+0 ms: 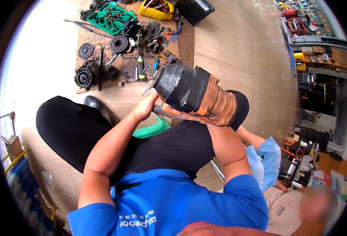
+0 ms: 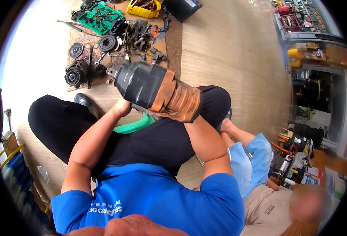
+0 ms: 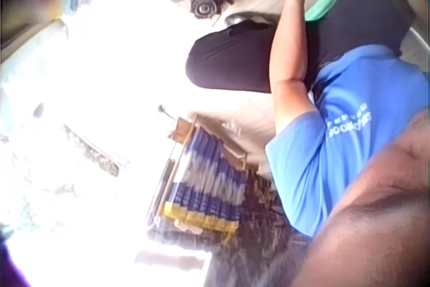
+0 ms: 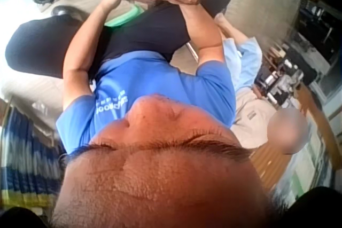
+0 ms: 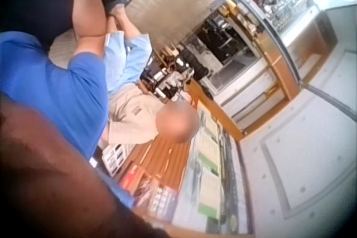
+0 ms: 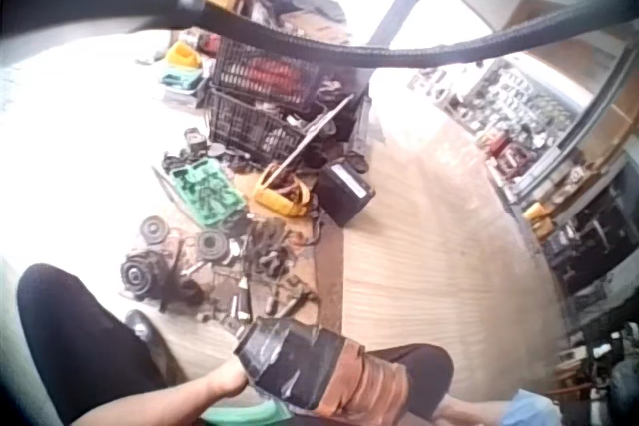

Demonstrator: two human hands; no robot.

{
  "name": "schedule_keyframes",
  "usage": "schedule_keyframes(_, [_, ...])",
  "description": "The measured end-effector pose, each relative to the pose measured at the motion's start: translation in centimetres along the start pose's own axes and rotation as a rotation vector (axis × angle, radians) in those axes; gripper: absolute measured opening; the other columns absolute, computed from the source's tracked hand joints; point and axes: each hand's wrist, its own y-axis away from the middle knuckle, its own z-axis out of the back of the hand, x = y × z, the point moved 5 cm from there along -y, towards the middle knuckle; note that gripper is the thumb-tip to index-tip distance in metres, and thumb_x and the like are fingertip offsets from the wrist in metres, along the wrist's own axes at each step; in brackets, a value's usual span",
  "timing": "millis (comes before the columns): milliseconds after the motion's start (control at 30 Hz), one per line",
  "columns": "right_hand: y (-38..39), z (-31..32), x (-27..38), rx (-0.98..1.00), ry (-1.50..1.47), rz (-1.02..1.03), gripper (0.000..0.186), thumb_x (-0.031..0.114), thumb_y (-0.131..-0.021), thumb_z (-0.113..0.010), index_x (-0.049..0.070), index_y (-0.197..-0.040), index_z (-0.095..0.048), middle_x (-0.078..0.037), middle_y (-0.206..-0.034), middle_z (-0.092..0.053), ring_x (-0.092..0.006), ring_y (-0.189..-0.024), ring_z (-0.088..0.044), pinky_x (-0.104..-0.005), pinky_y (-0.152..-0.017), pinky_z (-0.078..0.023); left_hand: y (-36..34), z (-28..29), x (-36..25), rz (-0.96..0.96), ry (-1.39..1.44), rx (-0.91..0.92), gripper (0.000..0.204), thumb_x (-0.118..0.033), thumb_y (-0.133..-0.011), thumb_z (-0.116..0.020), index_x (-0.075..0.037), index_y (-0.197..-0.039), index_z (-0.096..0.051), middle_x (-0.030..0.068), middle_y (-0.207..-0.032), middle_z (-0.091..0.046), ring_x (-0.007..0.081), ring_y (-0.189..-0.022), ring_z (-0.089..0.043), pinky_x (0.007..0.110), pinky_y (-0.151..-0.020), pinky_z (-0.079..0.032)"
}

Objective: The person uses a cordless impact wrench to disassemble motor parts on the floor and then uses a digital multimeter to test electrical leads on the components.

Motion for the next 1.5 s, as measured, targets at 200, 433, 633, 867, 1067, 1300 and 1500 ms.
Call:
schedule_keyframes(200, [-0.3,-0.5,0.9,-0.062,0.119,0.05,0.039,0.005,-0.081,-0.073,0.004,-0.117,-0.059,-0.005,-0.105,-0.065,-0.0156,-0.098,-0.061,-0.0296,-0.088,-0.049,0.2,-0.9,-1.3,0.074,0.063,-0.033,0.053,-0.047,-0.098,-0.037,-0.007,-0.129,-0.05,0.0112,-0.108,-0.065,0.0216,-0.077,-0.069,0.03,-0.044,-0.055])
schedule_keyframes(433, [-0.4,0.0,0.9,-0.102,0.0,0.003,0.03,0.002,-0.083,-0.067,0.004,-0.113,-0.062,-0.004,-0.104,-0.067,-0.0151,-0.098,-0.062,-0.0296,-0.088,-0.05,0.3,-1.5,-2.3,0.182,0.025,0.04,0.058,-0.045,-0.092,-0.055,-0.015,-0.14,-0.043,0.01,-0.122,-0.06,0.022,-0.102,-0.063,0.04,-0.068,-0.055])
schedule_keyframes(633, [-0.2,-0.2,1.1,-0.141,0.124,0.042,0.033,0.003,-0.083,-0.07,0.005,-0.115,-0.06,-0.004,-0.108,-0.065,-0.0152,-0.098,-0.062,-0.0296,-0.087,-0.051,1.2,-2.3,-4.5,0.262,-0.071,0.137,0.081,-0.028,-0.076,-0.069,-0.015,-0.148,-0.034,0.0099,-0.132,-0.053,0.0219,-0.111,-0.054,0.039,-0.082,-0.047])
schedule_keyframes(867, [1.1,0.2,-1.0,-0.121,0.147,0.023,0.041,0.002,-0.081,-0.074,0.005,-0.119,-0.058,-0.005,-0.113,-0.064,-0.015,-0.101,-0.061,-0.0302,-0.089,-0.051,0.9,-2.5,-3.6,0.184,-0.081,0.133,0.067,-0.023,-0.076,-0.069,-0.011,-0.137,-0.043,0.0025,-0.11,-0.059,0.0109,-0.084,-0.056,0.026,-0.063,-0.045])
schedule_keyframes(1067, [1.0,0.2,-1.0,-0.145,0.117,-0.053,0.044,0.002,-0.08,-0.074,0.005,-0.121,-0.057,-0.005,-0.116,-0.062,-0.0151,-0.105,-0.06,-0.0309,-0.092,-0.049,1.1,-2.6,-4.4,0.114,-0.09,0.106,0.066,-0.02,-0.075,-0.07,-0.008,-0.134,-0.044,0.0018,-0.099,-0.061,0.009,-0.074,-0.055,0.023,-0.056,-0.043])
schedule_keyframes(1300, [0.5,-0.4,-0.5,-0.123,0.188,-0.002,0.034,-0.001,-0.082,-0.069,0.003,-0.115,-0.06,-0.006,-0.107,-0.066,-0.0161,-0.099,-0.063,-0.0305,-0.089,-0.051,0.8,-2.5,-3.7,0.15,-0.129,0.083,0.077,-0.021,-0.074,-0.071,-0.001,-0.14,-0.037,0.0073,-0.105,-0.061,0.0125,-0.075,-0.056,0.026,-0.056,-0.044])
schedule_keyframes(1500, [0.5,-0.3,-1.1,-0.111,0.115,-0.05,0.028,-0.002,-0.085,-0.064,0.002,-0.112,-0.062,-0.006,-0.104,-0.067,-0.0154,-0.096,-0.064,-0.0297,-0.087,-0.052,0.2,-2.1,-2.9,0.148,-0.12,0.121,0.085,-0.024,-0.072,-0.073,-0.001,-0.144,-0.034,0.0094,-0.109,-0.06,0.0145,-0.077,-0.055,0.028,-0.057,-0.044])
